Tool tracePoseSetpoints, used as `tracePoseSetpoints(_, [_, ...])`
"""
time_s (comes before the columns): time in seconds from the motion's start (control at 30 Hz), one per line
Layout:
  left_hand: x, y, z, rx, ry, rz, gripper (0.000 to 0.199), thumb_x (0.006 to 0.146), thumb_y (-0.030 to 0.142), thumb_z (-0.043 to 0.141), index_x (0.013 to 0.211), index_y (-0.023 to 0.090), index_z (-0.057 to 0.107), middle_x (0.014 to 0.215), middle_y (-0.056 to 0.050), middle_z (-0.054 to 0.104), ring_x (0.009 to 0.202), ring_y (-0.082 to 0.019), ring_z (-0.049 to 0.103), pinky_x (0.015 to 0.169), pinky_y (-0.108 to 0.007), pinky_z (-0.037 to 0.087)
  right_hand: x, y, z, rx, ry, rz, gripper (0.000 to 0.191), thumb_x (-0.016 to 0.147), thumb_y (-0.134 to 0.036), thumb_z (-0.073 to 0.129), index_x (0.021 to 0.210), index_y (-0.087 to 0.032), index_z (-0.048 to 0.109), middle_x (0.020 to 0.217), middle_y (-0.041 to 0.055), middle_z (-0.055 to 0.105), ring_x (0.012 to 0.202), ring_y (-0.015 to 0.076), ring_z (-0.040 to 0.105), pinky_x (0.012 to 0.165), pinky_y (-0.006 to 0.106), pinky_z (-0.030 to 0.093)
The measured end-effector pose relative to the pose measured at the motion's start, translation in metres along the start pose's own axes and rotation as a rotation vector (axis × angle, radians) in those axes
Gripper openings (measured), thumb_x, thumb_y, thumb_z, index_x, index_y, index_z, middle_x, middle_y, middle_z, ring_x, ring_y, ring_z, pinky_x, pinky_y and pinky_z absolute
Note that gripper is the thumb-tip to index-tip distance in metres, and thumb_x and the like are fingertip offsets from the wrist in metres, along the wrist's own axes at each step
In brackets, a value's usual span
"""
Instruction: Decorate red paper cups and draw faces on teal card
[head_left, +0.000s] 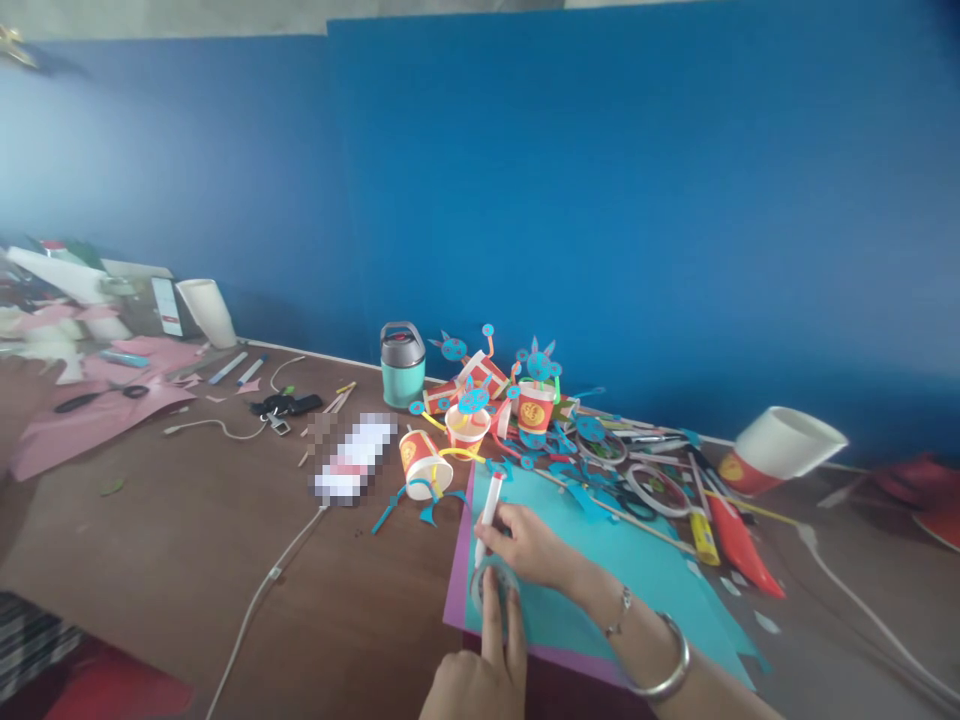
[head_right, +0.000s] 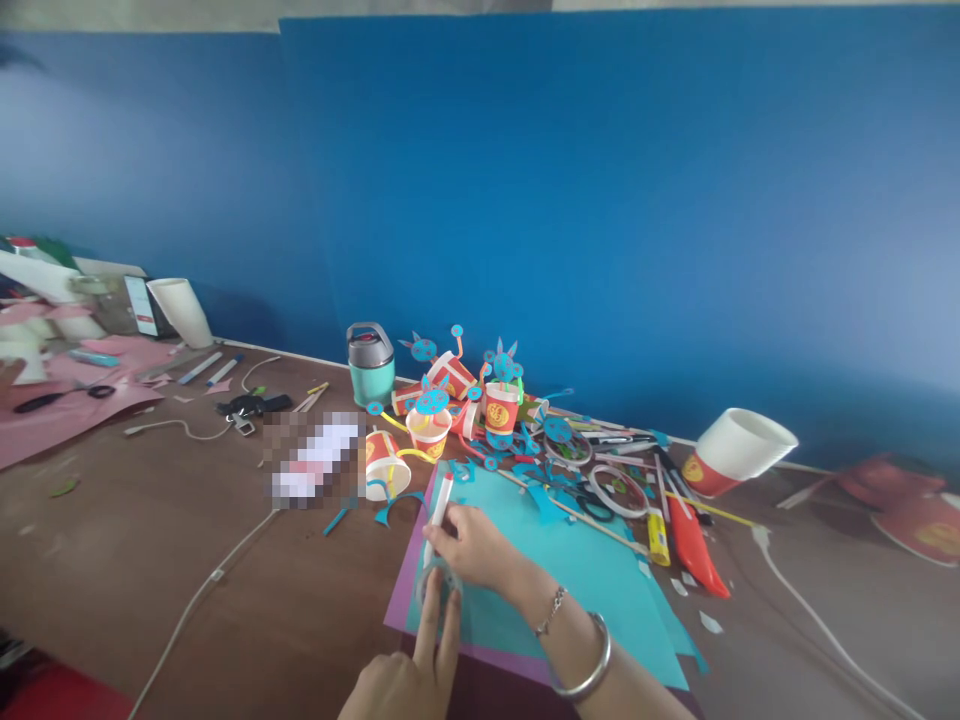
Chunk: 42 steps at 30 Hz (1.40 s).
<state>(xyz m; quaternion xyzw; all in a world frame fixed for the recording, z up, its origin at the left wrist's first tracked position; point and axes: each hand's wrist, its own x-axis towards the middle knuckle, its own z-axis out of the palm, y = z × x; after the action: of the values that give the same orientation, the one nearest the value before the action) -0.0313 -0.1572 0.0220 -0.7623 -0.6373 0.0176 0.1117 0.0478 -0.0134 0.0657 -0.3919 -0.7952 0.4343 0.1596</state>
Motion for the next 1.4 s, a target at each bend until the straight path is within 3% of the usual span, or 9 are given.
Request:
tracePoseSetpoints(0.17, [0.000, 0.001, -0.003, -0.040, 0.053, -0.013, 0.050, 0.083, 0.016, 0.052, 0.133, 0.022, 0.048, 0.129, -0.020, 0.055, 0.037, -0.010, 0.057, 0.037, -0.021, 0.049, 0.003, -0.002, -0.001, 0.112, -0.049, -0.001, 0.025, 0.084, -0.036, 0.050, 0.073, -0.015, 0.059, 0.067, 0.0053, 0.065, 0.066, 0.0177, 0.060, 0.062, 0.027, 0.045])
tracePoseSetpoints(0.3, [0.001, 0.006, 0.002, -0.052, 0.069, -0.045, 0.049, 0.084, 0.016, 0.053, 0.132, 0.024, 0.050, 0.127, -0.019, 0.057, 0.036, -0.011, 0.057, 0.036, -0.023, 0.048, 0.005, -0.006, 0.001, 0.028, -0.113, -0.028, 0.025, 0.083, -0.036, 0.052, 0.068, -0.016, 0.057, 0.066, 0.0037, 0.065, 0.065, 0.0168, 0.059, 0.060, 0.025, 0.045])
tracePoseSetpoints(0.43, [0.002, 0.015, 0.010, -0.038, 0.031, -0.077, 0.050, 0.085, 0.017, 0.051, 0.134, 0.024, 0.046, 0.130, -0.021, 0.052, 0.036, -0.012, 0.057, 0.031, -0.022, 0.042, 0.005, -0.010, 0.004, 0.009, -0.203, -0.045, 0.022, 0.085, -0.031, 0.050, 0.069, -0.017, 0.056, 0.067, 0.0017, 0.065, 0.065, 0.0156, 0.060, 0.057, 0.023, 0.045])
tracePoseSetpoints(0.57, [0.003, 0.018, 0.013, -0.076, 0.002, -0.093, 0.049, 0.086, 0.017, 0.049, 0.134, 0.026, 0.046, 0.132, -0.019, 0.051, 0.037, -0.012, 0.057, 0.029, -0.021, 0.038, 0.004, -0.014, 0.004, -0.023, -0.215, -0.048, 0.022, 0.086, -0.028, 0.049, 0.068, -0.018, 0.056, 0.065, 0.0002, 0.066, 0.063, 0.0145, 0.061, 0.058, 0.022, 0.045])
tracePoseSetpoints(0.8, [0.002, 0.018, 0.013, -0.113, -0.038, -0.084, 0.051, 0.086, 0.017, 0.046, 0.137, 0.024, 0.042, 0.134, -0.019, 0.048, 0.039, -0.013, 0.058, 0.033, -0.026, 0.042, 0.004, -0.018, 0.004, 0.018, -0.276, -0.005, 0.023, 0.086, -0.029, 0.047, 0.070, -0.017, 0.056, 0.066, 0.0014, 0.067, 0.061, 0.0144, 0.063, 0.057, 0.022, 0.045])
tracePoseSetpoints(1.1, [0.002, 0.014, 0.008, -0.128, -0.043, -0.088, 0.055, 0.085, 0.013, 0.048, 0.138, 0.024, 0.039, 0.137, -0.017, 0.043, 0.039, -0.013, 0.058, 0.035, -0.027, 0.046, 0.009, -0.010, 0.000, -0.182, -0.134, -0.074, 0.024, 0.085, -0.030, 0.046, 0.067, -0.017, 0.053, 0.062, -0.0010, 0.057, 0.060, 0.0129, 0.052, 0.054, 0.022, 0.036])
tracePoseSetpoints(1.4, [0.002, 0.001, -0.017, -0.113, -0.023, -0.052, 0.053, 0.083, 0.012, 0.049, 0.134, 0.024, 0.046, 0.133, -0.016, 0.049, 0.040, -0.014, 0.060, 0.039, -0.026, 0.052, 0.005, 0.006, 0.002, -0.174, -0.025, -0.056, 0.024, 0.085, -0.031, 0.045, 0.068, -0.017, 0.056, 0.064, 0.0019, 0.061, 0.060, 0.0147, 0.054, 0.055, 0.024, 0.038])
